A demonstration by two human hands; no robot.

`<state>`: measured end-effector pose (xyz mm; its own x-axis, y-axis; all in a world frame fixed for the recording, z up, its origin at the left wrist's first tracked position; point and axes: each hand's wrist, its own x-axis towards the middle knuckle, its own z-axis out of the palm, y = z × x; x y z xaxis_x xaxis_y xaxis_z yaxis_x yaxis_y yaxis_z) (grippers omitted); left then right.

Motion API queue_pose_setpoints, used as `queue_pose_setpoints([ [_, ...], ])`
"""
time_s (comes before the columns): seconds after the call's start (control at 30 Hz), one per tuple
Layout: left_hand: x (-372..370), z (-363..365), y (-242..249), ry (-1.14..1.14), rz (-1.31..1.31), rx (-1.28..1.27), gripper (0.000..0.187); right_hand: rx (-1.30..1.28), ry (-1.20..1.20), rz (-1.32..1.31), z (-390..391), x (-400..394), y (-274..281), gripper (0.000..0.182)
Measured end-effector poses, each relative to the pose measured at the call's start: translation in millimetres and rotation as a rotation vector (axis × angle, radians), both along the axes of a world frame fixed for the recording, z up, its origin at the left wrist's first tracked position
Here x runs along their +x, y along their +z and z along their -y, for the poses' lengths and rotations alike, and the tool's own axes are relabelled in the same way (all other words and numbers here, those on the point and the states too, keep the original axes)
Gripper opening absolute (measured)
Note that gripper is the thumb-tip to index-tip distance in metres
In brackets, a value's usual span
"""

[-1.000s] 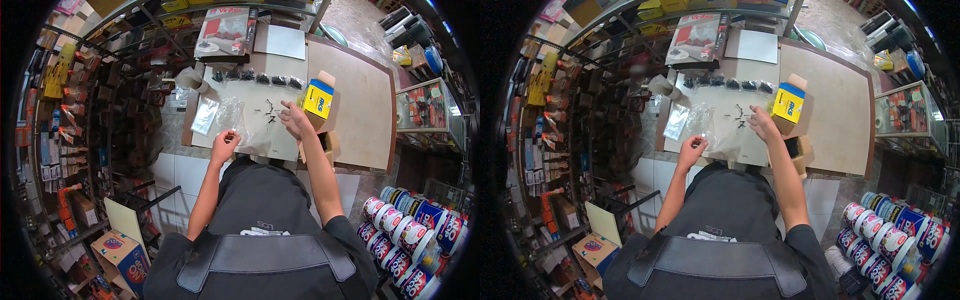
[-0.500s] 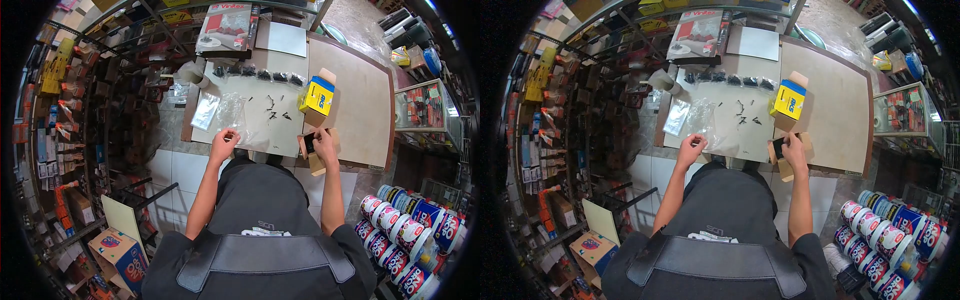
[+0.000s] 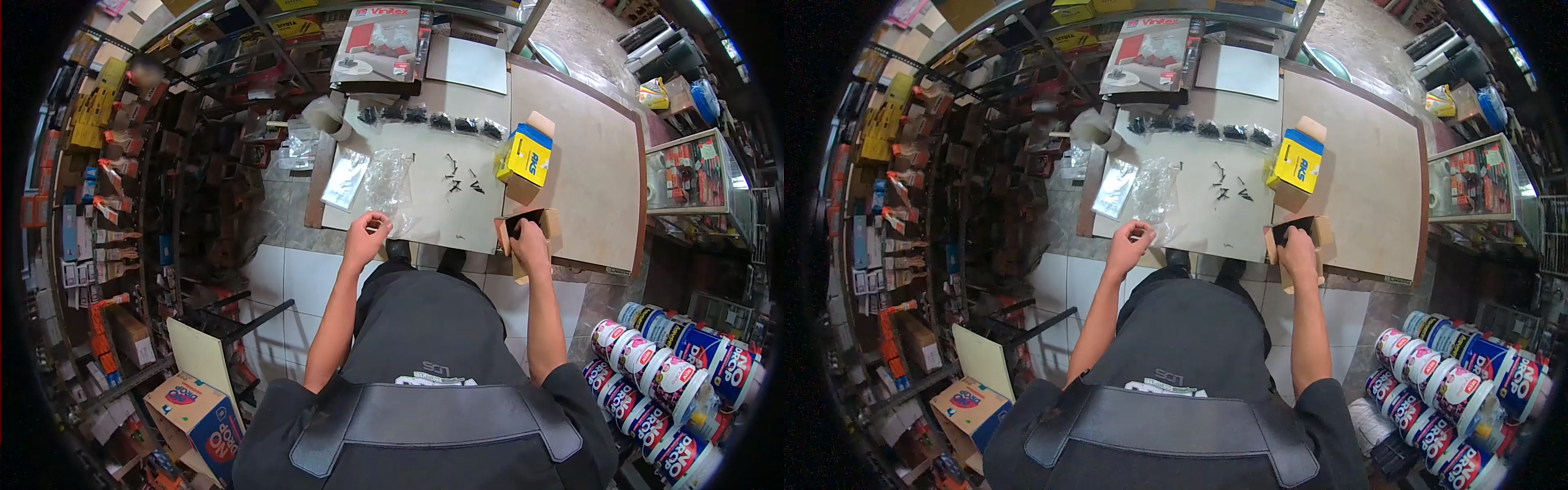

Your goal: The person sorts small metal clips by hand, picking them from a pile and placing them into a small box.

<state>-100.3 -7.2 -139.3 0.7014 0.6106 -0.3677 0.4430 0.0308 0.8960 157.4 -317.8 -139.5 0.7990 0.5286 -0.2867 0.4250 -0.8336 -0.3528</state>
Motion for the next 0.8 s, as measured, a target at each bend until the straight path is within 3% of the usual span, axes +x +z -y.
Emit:
queue_pose_setpoints([
  [0.57, -22, -15, 9, 0.005, -0.05, -0.068, 0.019, -0.057, -0.074, -0.016, -13, 6, 1, 0.029],
  [0.8, -23, -23, 6, -0.027, -0.042, -0.08, 0.017, -0.053, -0.108, -0.032, -15, 9, 2, 0.02],
])
